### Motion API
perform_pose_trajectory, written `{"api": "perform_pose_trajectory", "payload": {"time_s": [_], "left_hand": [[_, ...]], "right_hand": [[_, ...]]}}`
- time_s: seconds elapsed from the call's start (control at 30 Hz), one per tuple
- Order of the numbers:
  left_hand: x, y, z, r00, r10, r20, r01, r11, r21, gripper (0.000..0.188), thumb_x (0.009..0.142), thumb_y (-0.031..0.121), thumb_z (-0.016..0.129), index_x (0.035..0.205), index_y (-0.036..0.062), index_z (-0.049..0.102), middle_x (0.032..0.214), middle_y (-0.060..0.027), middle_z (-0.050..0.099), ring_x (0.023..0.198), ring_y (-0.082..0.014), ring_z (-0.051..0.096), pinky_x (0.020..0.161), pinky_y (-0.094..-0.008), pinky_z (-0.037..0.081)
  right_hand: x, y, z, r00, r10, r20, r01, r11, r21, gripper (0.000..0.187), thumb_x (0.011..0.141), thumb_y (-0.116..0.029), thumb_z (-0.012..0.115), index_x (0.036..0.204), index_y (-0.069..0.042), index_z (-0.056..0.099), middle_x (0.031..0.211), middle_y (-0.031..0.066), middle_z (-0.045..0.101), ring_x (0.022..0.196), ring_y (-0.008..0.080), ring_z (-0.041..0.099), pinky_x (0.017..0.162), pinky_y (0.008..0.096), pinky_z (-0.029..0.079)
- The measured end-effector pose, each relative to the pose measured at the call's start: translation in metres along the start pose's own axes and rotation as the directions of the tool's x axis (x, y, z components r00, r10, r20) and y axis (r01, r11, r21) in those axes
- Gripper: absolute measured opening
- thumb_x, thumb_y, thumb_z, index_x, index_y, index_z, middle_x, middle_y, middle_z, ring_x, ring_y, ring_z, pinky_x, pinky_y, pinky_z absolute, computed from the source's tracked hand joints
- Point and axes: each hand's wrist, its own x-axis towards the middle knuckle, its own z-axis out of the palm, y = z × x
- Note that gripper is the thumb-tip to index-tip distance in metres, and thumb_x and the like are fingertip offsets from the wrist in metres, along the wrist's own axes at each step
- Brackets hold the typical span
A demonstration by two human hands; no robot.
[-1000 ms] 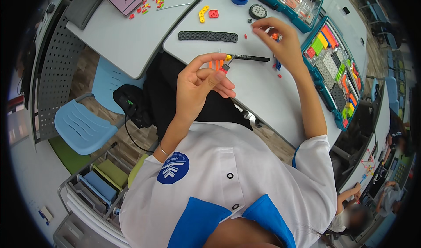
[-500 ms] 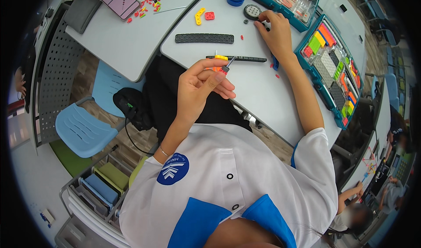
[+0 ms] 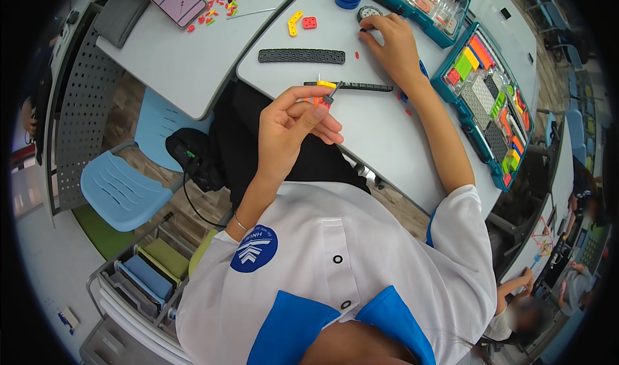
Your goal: The person assembles a small structure using colorful plastic bricks on a white table. They pick up individual pieces, connect them to a base, and occasionally refer to a phone for guidance.
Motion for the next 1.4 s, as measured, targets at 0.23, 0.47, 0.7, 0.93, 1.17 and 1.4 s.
{"api": "perform_pose_trajectory", "payload": {"time_s": [0.23, 0.47, 0.7, 0.93, 1.17, 1.4], "left_hand": [[-0.001, 0.000, 0.000, 1.000, -0.001, 0.004, 0.001, 1.000, 0.004, 0.030, 0.100, 0.013, 0.061, 0.121, -0.0079, 0.059, 0.081, -0.0170, 0.072, 0.069, -0.0240, 0.074, 0.062, -0.0281, 0.060], [-0.003, 0.001, -0.004, 1.000, 0.009, -0.005, -0.009, 1.000, -0.003, 0.031, 0.101, 0.014, 0.061, 0.122, -0.0080, 0.058, 0.080, -0.0170, 0.072, 0.068, -0.0238, 0.073, 0.060, -0.0282, 0.059], [-0.004, 0.002, -0.004, 1.000, 0.005, -0.001, -0.005, 1.000, -0.012, 0.031, 0.101, 0.014, 0.060, 0.123, -0.0081, 0.058, 0.080, -0.0172, 0.072, 0.068, -0.0240, 0.073, 0.061, -0.0283, 0.059], [-0.004, 0.003, 0.000, 1.000, 0.004, -0.017, -0.004, 1.000, 0.016, 0.033, 0.100, 0.016, 0.062, 0.122, -0.0078, 0.059, 0.078, -0.0180, 0.071, 0.063, -0.0246, 0.072, 0.057, -0.0299, 0.059], [-0.003, 0.004, -0.001, 1.000, -0.007, 0.016, 0.007, 1.000, -0.005, 0.029, 0.101, 0.013, 0.060, 0.122, -0.0075, 0.061, 0.081, -0.0169, 0.072, 0.069, -0.0238, 0.074, 0.062, -0.0277, 0.059], [-0.004, 0.005, -0.003, 1.000, -0.012, 0.009, 0.012, 1.000, -0.019, 0.029, 0.100, 0.013, 0.061, 0.120, -0.0074, 0.061, 0.081, -0.0172, 0.072, 0.069, -0.0239, 0.074, 0.062, -0.0281, 0.059]], "right_hand": [[-0.001, -0.009, 0.001, 0.999, 0.049, 0.015, -0.045, 0.985, -0.169, 0.019, 0.082, -0.012, 0.075, 0.101, -0.006, 0.074, 0.095, 0.0085, 0.072, 0.093, 0.0270, 0.065, 0.085, 0.0375, 0.049], [-0.004, -0.011, -0.005, 0.965, 0.201, 0.168, -0.217, 0.973, 0.079, 0.016, 0.085, -0.009, 0.071, 0.100, -0.002, 0.073, 0.097, 0.0133, 0.070, 0.095, 0.0302, 0.066, 0.082, 0.0367, 0.053], [-0.010, -0.007, -0.002, 0.992, 0.076, 0.104, -0.076, 0.997, -0.003, 0.015, 0.085, -0.008, 0.069, 0.099, -0.003, 0.072, 0.097, 0.0119, 0.069, 0.096, 0.0305, 0.064, 0.085, 0.0392, 0.052], [0.006, -0.039, -0.042, 0.889, 0.236, 0.391, -0.445, 0.646, 0.621, 0.022, 0.087, -0.006, 0.071, 0.109, -0.002, 0.072, 0.101, 0.0089, 0.072, 0.091, 0.0152, 0.068, 0.082, 0.0288, 0.053], [0.010, -0.081, -0.074, 0.868, -0.019, 0.496, -0.456, 0.364, 0.812, 0.028, 0.084, -0.004, 0.076, 0.110, 0.002, 0.070, 0.099, 0.0086, 0.071, 0.095, 0.0142, 0.067, 0.085, 0.0275, 0.055], [0.009, -0.087, -0.074, 0.852, -0.021, 0.524, -0.491, 0.319, 0.811, 0.026, 0.082, -0.001, 0.077, 0.108, 0.002, 0.071, 0.100, 0.0083, 0.071, 0.094, 0.0152, 0.067, 0.089, 0.0308, 0.053]]}}
